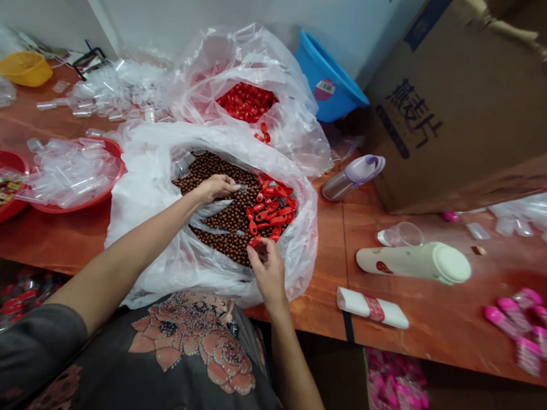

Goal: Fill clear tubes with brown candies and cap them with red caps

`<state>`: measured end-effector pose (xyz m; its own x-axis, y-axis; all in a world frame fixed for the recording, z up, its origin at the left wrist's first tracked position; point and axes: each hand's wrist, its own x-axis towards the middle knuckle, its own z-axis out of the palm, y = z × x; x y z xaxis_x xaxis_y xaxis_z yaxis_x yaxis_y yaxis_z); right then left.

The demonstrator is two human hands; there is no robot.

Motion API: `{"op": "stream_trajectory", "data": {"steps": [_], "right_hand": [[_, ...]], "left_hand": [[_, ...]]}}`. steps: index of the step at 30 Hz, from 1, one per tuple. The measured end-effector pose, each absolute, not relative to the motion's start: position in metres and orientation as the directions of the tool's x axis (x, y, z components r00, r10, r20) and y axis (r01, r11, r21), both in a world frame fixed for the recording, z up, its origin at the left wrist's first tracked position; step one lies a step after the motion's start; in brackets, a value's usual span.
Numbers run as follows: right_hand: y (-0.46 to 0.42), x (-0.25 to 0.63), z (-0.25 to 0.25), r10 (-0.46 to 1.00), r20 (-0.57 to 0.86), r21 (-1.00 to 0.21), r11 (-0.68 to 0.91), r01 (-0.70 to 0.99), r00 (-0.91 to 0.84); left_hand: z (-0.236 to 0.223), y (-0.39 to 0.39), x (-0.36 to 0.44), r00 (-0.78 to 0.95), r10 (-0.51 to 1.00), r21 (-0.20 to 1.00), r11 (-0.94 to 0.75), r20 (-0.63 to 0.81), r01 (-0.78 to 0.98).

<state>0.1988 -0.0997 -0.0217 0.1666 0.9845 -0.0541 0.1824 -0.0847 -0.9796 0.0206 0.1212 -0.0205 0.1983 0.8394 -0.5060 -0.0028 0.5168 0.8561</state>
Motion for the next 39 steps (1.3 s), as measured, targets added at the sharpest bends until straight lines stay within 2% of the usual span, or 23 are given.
{"op": "stream_trajectory", "data": {"steps": [9,13,18,25,34,39], "right_hand": [[-0.096,0.187,-0.007,0.969,-0.040,-0.999,-0.043,0.005,0.246],[-0.097,0.187,-0.003,0.962,-0.007,-0.999,-0.016,0.030,0.274],[-0.096,0.196,0.003,0.924,-0.003,-1.000,0.006,-0.023,0.382],[-0.081,0.186,0.023,0.906,-0.104,-0.966,0.007,-0.260,0.410],[-0.074,0.159,0.028,0.961,-0.060,-0.955,0.024,-0.296,0.270],[-0.076,0.155,0.025,0.986,-0.020,-0.978,0.015,-0.206,0.166]], "left_hand": [[0.000,0.101,0.027,0.448,0.784,0.798,0.562,-0.429,-0.219],[0.016,0.080,0.024,0.549,0.761,0.768,0.565,-0.345,-0.302],[0.035,0.034,0.012,0.519,0.799,0.787,0.519,-0.306,-0.335],[0.042,-0.030,-0.012,0.443,0.853,0.875,0.413,-0.275,-0.252],[0.042,-0.050,-0.026,0.385,0.883,0.917,0.356,-0.267,-0.181],[0.044,-0.056,-0.027,0.420,0.854,0.883,0.421,-0.308,-0.208]]}}
